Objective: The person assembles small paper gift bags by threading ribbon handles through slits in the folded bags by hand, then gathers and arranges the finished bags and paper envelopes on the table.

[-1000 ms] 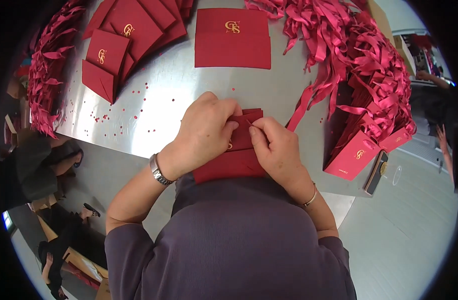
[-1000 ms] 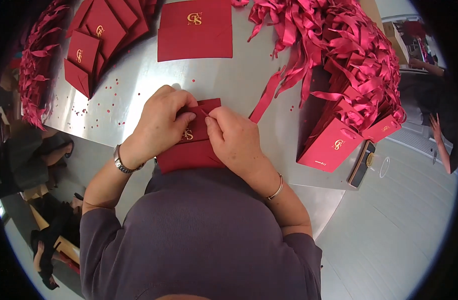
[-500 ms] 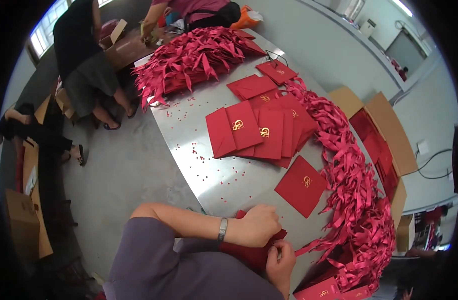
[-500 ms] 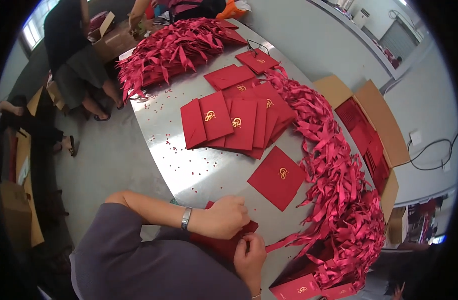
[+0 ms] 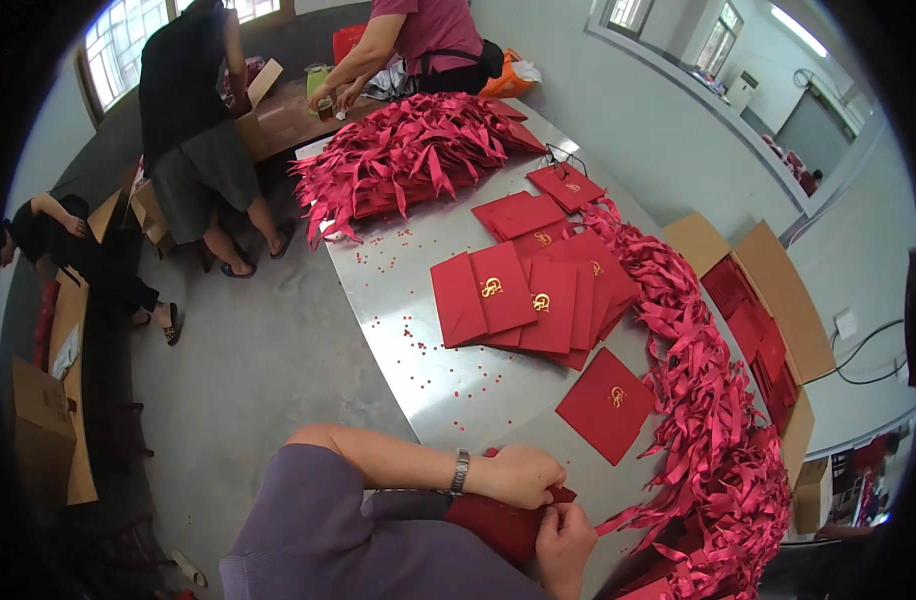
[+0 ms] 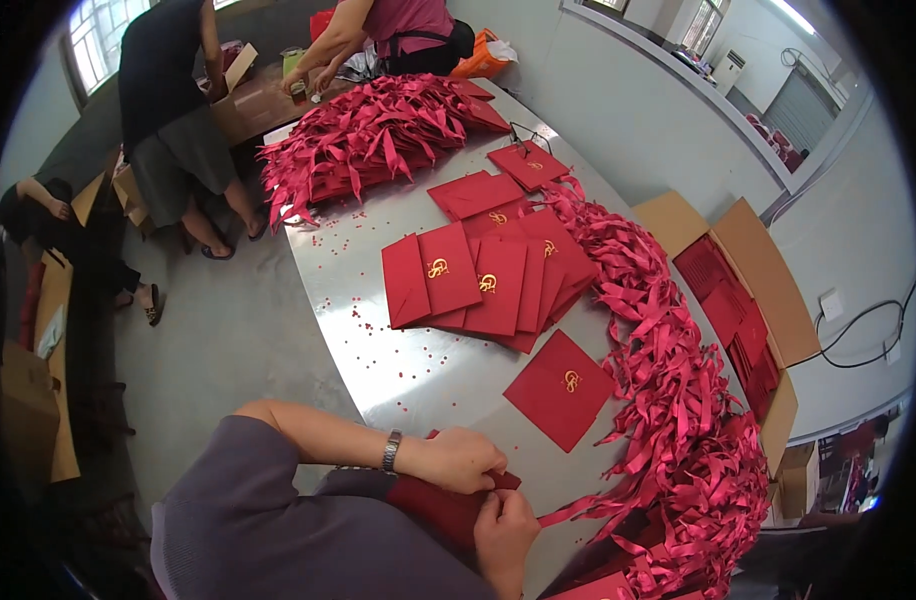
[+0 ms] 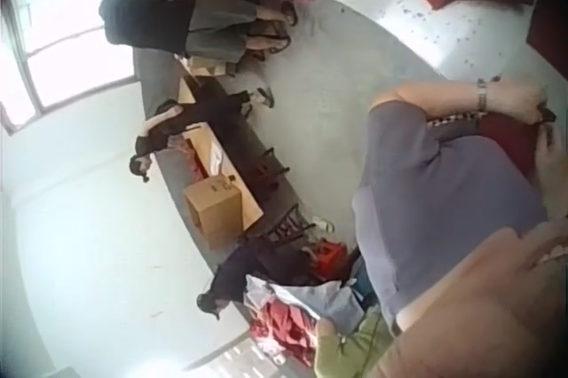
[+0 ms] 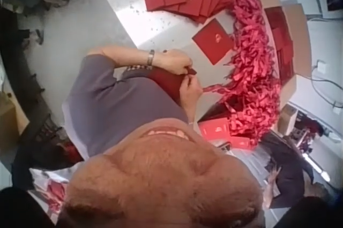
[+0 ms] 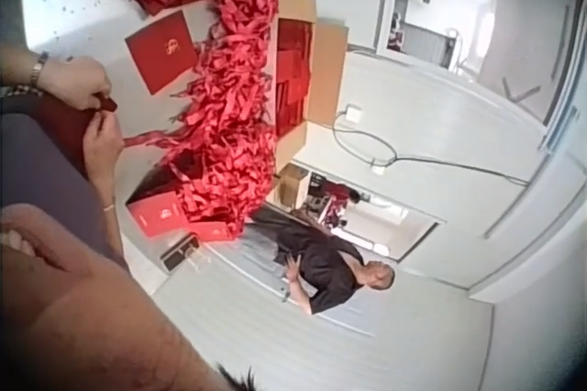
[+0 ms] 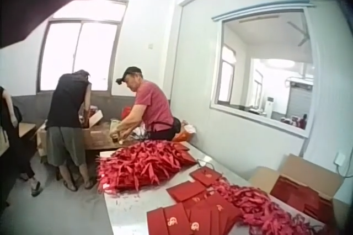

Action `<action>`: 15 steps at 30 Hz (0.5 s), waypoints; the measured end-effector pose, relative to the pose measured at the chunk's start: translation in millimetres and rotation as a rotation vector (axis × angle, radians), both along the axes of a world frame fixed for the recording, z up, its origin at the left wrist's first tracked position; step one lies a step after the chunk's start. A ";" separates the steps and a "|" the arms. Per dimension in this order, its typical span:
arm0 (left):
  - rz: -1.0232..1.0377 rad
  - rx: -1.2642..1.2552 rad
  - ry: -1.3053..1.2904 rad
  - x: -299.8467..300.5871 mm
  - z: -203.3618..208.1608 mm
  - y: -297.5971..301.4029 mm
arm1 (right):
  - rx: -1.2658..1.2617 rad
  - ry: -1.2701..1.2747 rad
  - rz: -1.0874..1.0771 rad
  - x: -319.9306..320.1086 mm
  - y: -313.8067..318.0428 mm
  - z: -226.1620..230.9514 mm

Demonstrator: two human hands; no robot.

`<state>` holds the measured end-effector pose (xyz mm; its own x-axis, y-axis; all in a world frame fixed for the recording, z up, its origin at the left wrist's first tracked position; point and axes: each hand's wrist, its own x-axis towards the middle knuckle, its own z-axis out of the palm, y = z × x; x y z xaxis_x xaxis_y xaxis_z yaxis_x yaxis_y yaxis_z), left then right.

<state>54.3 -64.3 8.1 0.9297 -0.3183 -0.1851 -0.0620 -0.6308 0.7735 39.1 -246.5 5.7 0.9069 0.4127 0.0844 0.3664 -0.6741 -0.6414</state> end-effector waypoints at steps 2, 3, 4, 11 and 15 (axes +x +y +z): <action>0.022 0.003 -0.005 -5.1 -3.0 -3.0 | -0.015 0.021 0.003 -1.3 0.1 1.6; 0.038 0.005 -0.015 -5.1 -3.4 -3.4 | -0.013 0.018 0.005 -0.6 1.3 2.3; 0.040 0.006 -0.017 -6.0 -1.0 -4.5 | -0.007 0.028 -0.029 -0.2 2.4 2.7; 0.172 0.041 -0.113 -6.3 -5.2 -13.2 | 0.016 0.000 -0.102 7.1 9.6 8.9; 0.195 -0.059 0.064 1.2 -2.2 -0.2 | -0.003 -0.208 -0.051 5.8 18.6 2.3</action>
